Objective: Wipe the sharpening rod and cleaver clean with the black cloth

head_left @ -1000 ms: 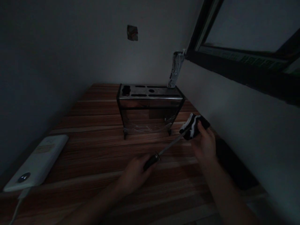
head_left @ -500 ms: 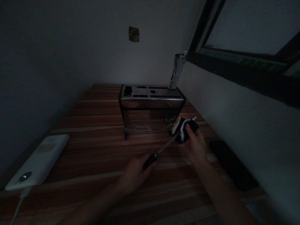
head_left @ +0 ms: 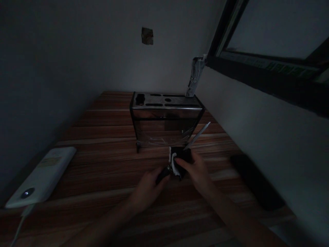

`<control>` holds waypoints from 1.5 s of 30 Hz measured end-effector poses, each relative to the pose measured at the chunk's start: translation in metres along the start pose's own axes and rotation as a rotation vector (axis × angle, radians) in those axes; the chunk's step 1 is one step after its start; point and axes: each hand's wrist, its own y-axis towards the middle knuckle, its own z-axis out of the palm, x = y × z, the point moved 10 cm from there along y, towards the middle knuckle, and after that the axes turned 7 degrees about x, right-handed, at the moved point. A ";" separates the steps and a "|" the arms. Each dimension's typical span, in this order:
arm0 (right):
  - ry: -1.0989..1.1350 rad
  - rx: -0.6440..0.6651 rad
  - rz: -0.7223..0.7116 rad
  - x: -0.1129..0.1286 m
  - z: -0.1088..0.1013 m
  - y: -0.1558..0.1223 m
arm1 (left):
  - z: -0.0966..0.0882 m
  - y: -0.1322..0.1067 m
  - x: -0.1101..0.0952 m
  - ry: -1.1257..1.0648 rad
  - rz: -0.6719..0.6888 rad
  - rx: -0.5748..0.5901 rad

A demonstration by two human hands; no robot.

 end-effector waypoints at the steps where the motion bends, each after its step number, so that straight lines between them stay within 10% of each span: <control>1: -0.015 0.014 0.008 -0.002 0.003 -0.002 | 0.000 0.000 0.000 0.002 -0.003 0.005; 45: 0.122 -0.011 -0.025 0.011 -0.011 0.006 | 0.006 0.002 0.006 0.064 -0.029 0.042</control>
